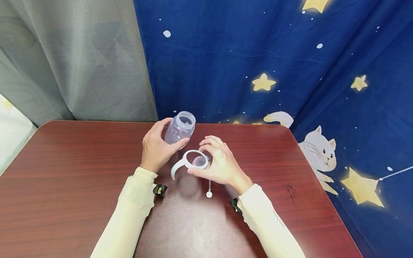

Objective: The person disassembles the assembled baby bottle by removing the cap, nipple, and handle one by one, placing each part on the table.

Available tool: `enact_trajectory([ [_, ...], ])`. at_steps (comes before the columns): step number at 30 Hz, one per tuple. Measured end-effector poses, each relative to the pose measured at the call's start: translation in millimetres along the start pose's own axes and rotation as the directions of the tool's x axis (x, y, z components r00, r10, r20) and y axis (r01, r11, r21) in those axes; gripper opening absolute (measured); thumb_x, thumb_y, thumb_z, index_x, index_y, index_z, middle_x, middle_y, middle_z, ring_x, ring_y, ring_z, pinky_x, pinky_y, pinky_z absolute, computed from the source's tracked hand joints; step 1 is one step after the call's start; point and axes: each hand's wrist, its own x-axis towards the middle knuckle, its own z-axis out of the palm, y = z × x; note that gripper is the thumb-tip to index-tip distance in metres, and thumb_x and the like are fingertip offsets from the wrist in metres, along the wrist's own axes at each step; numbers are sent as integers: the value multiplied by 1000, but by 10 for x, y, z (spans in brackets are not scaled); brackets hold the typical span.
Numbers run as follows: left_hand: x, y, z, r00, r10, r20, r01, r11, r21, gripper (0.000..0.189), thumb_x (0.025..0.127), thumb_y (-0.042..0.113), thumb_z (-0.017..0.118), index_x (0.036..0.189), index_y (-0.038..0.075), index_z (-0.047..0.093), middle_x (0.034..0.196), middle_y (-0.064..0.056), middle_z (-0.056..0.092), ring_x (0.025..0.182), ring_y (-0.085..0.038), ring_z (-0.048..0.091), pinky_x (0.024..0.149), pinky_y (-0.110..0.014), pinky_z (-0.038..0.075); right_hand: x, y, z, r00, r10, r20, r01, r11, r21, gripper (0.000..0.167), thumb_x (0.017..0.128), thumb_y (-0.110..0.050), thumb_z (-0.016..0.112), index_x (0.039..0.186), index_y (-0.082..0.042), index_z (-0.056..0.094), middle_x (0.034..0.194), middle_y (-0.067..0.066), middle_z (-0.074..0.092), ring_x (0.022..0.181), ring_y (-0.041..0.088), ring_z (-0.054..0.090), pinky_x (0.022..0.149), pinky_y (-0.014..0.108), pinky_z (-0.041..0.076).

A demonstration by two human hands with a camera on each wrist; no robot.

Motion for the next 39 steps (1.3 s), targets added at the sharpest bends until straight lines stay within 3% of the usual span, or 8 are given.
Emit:
enact_trajectory([
  [8, 8, -9, -23, 1000, -13, 0, 13, 1000, -6, 75, 65, 40, 92, 128, 12, 63, 115, -9, 68, 100, -28, 64, 78, -48, 47, -27, -38, 148, 998, -31, 47, 35, 996, -79, 63, 66, -68, 79, 93, -12, 71, 116, -5, 61, 123, 15, 47, 93, 40, 42],
  [15, 7, -33, -30, 1000, -16, -1, 16, 1000, 3, 75, 65, 41, 92, 128, 13, 63, 117, -7, 68, 102, -27, 64, 80, -48, 47, -52, -83, 255, 995, -62, 75, 71, 990, -119, 57, 66, -67, 78, 86, -15, 68, 114, -4, 60, 123, 15, 47, 92, 36, 41],
  [29, 20, -38, -71, 1000, -22, -3, 22, 1000, 2, 75, 64, 40, 93, 127, 13, 63, 116, -6, 68, 102, -23, 64, 80, -46, 47, -76, -77, 363, 988, -27, 154, 55, 982, -179, 64, 68, -72, 72, 88, -11, 73, 113, -1, 61, 125, 18, 43, 94, 37, 39],
  [39, 36, -46, -91, 1000, -16, -13, 16, 1000, 1, 75, 64, 39, 93, 127, 11, 63, 117, -7, 68, 103, -24, 64, 83, -46, 48, -74, -109, 417, 978, -11, 207, 64, 966, -252, 63, 68, -75, 71, 77, -12, 70, 106, -5, 57, 120, 17, 43, 90, 38, 40],
])
